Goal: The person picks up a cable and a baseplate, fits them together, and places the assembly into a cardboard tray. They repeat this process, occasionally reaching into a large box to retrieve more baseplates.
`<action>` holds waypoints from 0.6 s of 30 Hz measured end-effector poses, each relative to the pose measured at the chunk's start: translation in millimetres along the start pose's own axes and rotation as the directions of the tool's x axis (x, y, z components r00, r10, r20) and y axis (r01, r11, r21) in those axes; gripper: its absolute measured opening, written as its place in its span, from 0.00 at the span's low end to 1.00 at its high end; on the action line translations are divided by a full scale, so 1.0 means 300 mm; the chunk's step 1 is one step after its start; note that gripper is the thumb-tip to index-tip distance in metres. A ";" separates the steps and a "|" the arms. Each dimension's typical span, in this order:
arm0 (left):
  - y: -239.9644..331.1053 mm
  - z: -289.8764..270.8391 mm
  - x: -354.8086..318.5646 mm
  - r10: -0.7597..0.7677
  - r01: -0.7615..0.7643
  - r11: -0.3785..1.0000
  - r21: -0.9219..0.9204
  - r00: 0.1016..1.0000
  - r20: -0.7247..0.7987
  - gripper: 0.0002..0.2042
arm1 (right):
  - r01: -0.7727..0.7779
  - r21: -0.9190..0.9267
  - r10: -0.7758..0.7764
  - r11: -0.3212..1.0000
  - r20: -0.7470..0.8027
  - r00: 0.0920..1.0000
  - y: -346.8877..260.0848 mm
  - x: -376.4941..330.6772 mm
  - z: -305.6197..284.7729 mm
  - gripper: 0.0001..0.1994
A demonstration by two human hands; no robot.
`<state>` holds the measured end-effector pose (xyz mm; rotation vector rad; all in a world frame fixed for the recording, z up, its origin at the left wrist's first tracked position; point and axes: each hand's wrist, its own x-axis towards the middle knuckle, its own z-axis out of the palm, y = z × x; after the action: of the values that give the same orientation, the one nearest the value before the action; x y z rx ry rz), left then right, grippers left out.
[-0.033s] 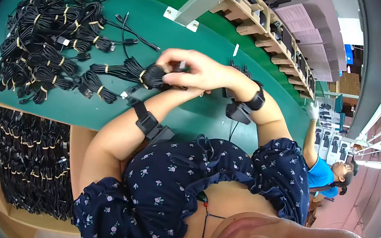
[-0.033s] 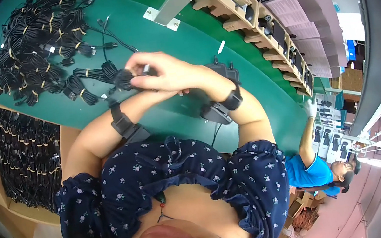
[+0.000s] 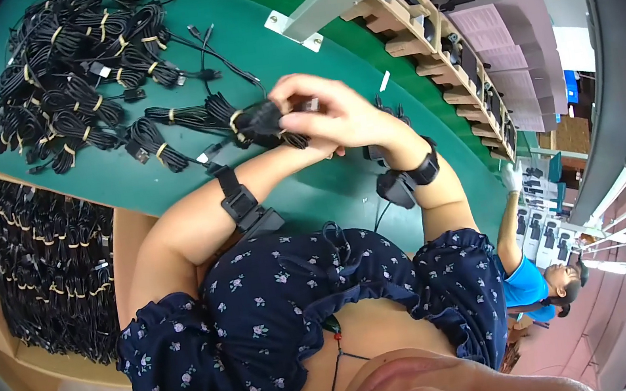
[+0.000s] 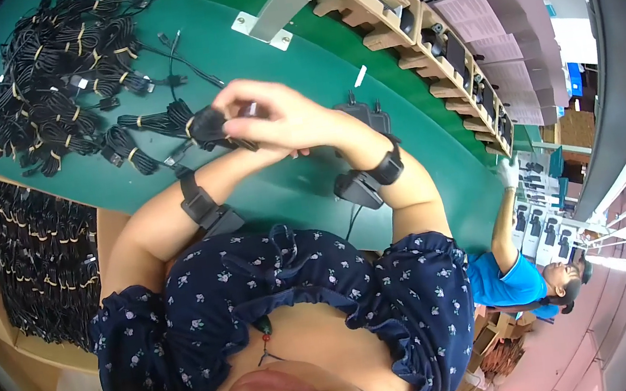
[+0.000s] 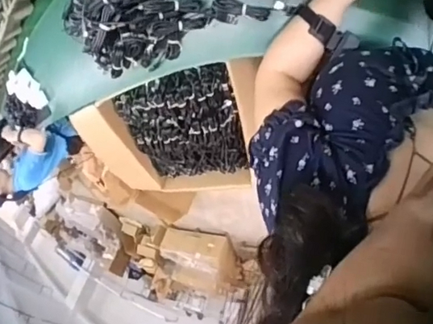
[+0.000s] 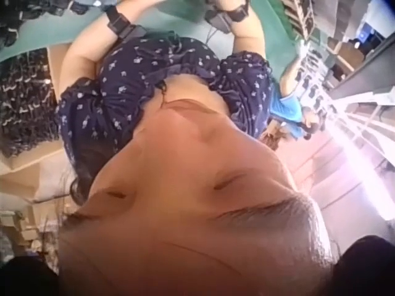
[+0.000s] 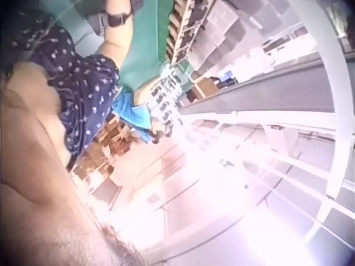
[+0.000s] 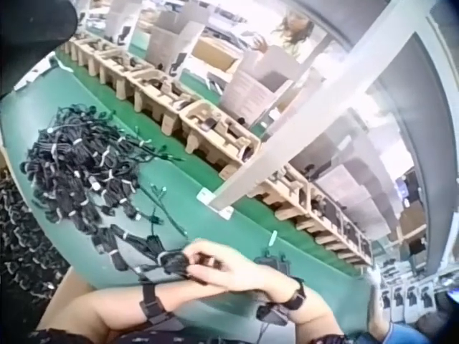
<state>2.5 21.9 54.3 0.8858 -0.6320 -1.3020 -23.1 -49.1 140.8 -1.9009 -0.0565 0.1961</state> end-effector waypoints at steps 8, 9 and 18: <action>-0.023 0.006 0.010 -0.018 0.006 0.999 0.049 0.966 0.257 0.12 | -0.142 -0.427 -0.066 0.893 -0.436 0.897 0.025 -0.105 -0.059 0.10; 0.003 0.005 0.007 -0.047 0.039 0.999 0.036 0.960 0.276 0.15 | -0.171 -0.388 -0.007 0.906 -0.417 0.909 0.053 -0.127 -0.067 0.10; 0.017 -0.048 0.015 0.099 -0.053 0.865 -0.499 0.993 0.067 0.11 | -0.117 -0.502 -0.214 0.857 -0.553 0.805 0.054 -0.248 -0.157 0.07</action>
<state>17.8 20.4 50.4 0.3743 -0.3652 -1.3531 -89.7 -108.4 148.7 -2.4180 0.2986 -0.5207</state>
